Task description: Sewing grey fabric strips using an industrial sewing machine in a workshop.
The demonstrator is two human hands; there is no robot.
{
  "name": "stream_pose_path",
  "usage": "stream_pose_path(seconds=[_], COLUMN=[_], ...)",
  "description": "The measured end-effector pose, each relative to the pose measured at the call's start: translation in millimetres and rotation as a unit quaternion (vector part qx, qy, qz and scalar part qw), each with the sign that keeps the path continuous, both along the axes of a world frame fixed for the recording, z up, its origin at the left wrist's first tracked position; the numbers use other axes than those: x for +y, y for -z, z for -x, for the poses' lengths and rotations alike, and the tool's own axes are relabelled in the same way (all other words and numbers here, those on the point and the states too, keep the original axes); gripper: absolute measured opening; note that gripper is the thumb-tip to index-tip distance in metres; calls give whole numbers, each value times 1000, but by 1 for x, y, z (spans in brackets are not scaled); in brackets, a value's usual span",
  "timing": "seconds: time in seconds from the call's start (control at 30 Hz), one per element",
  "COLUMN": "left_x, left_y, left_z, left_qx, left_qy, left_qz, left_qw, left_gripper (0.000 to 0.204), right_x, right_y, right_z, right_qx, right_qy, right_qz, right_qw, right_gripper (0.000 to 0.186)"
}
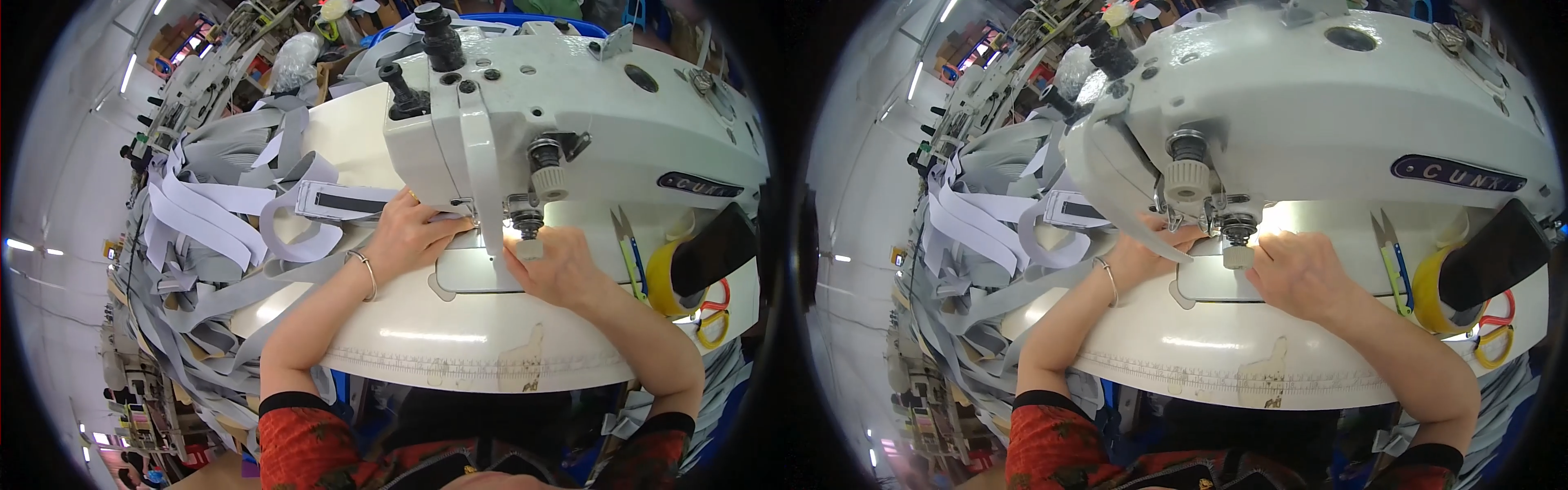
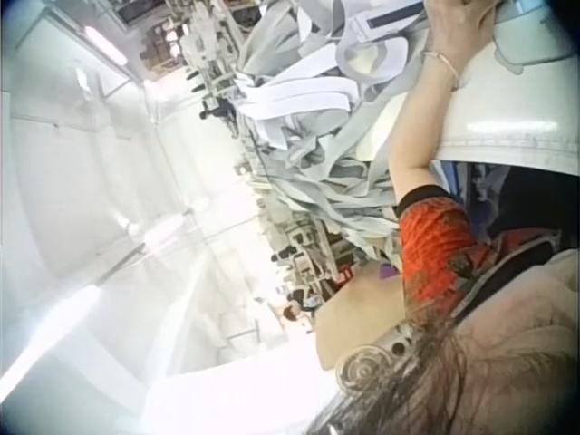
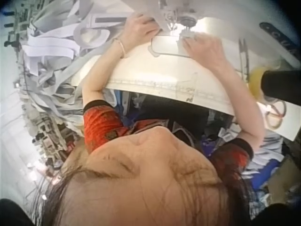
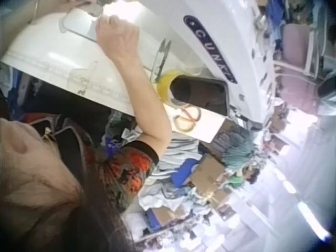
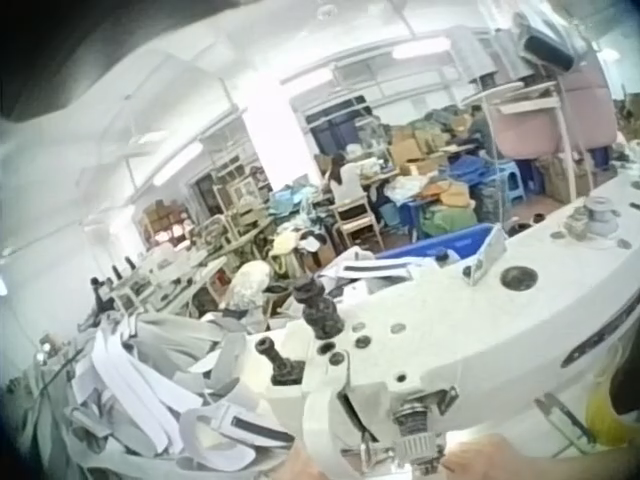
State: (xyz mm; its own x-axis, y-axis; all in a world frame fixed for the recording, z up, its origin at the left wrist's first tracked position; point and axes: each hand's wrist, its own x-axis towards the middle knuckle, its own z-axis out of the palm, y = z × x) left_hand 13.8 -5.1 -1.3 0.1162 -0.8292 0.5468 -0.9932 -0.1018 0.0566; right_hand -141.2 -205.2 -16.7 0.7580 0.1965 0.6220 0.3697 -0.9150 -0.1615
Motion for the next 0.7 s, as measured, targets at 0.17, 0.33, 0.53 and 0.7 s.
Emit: stream_pose_path(seconds=[0.17,0.33,0.53,0.7], left_x=[1,-8,-1,-5], left_y=[2,-2,-7,3], left_z=[1,4,-1,-8], left_qx=[7,18,17,-16], left_qy=[-14,-3,5,31], left_qz=[-18,4,19,70], left_qw=[1000,1000,1000,997], left_gripper=[30,27,25,18], right_x=[0,-6,-6,2], right_y=[3,5,12,1], right_z=[-2,0,-5,-1], right_qx=[-11,-25,18,12], right_qy=[-11,-4,-26,0], right_qz=[-10,20,18,28], right_qw=[1000,999,999,1000], right_gripper=[25,27,20,16])
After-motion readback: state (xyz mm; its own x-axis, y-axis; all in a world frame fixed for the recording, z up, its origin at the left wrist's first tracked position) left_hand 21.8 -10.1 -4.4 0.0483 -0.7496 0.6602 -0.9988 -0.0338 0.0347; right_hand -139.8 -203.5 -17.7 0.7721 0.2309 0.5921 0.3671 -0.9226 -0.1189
